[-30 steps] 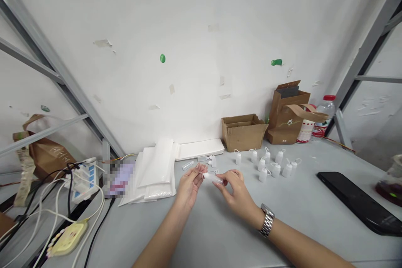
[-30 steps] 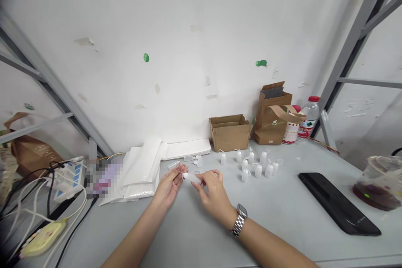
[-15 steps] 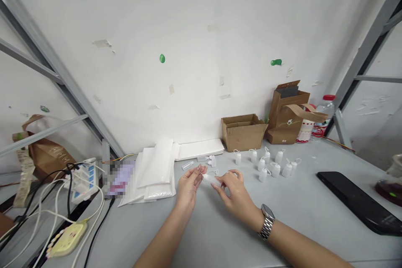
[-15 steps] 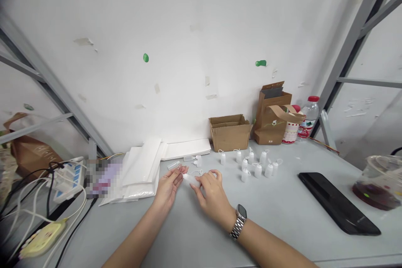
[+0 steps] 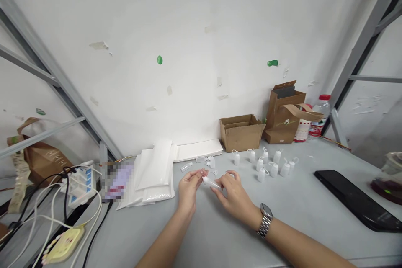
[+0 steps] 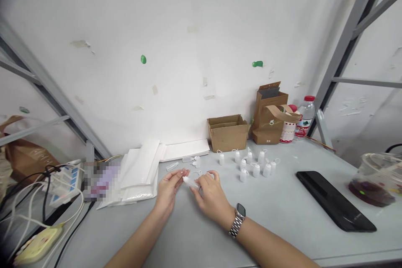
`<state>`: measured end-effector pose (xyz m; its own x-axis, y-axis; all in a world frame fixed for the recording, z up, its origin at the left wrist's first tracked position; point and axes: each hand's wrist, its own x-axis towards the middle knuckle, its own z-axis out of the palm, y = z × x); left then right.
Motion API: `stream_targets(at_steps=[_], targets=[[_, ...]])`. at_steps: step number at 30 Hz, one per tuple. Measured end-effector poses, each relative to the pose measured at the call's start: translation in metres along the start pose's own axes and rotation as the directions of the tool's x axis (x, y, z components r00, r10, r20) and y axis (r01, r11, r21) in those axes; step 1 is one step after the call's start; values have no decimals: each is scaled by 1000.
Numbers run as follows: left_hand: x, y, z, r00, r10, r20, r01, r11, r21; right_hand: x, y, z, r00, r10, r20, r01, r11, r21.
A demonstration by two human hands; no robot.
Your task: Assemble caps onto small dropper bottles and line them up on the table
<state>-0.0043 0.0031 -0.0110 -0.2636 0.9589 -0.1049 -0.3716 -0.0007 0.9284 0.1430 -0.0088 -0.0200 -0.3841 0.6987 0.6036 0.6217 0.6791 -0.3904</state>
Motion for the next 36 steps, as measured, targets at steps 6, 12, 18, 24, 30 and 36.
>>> stream_targets(at_steps=[6, 12, 18, 24, 30, 36], targets=[[-7, 4, 6, 975, 179, 130, -206, 950, 234, 0, 2, 3, 992, 23, 121, -24, 1000, 14], [-4, 10, 3, 968, 246, 51, -249, 918, 309, 12, 22, -8, 987, 156, -41, -155, 988, 27], [0, 8, -1, 980, 198, 37, -199, 930, 307, 29, 46, -47, 933, 352, -77, -338, 929, 150], [1, 3, 0, 988, 140, 68, -153, 953, 260, 31, 67, -92, 886, 459, 68, -464, 875, 138], [2, 0, -1, 991, 126, 54, -136, 957, 255, 33, 79, -97, 912, 401, 86, -397, 916, -67], [7, -4, -4, 985, 152, 85, -172, 926, 335, 33, 94, -79, 943, 314, 109, -294, 941, -166]])
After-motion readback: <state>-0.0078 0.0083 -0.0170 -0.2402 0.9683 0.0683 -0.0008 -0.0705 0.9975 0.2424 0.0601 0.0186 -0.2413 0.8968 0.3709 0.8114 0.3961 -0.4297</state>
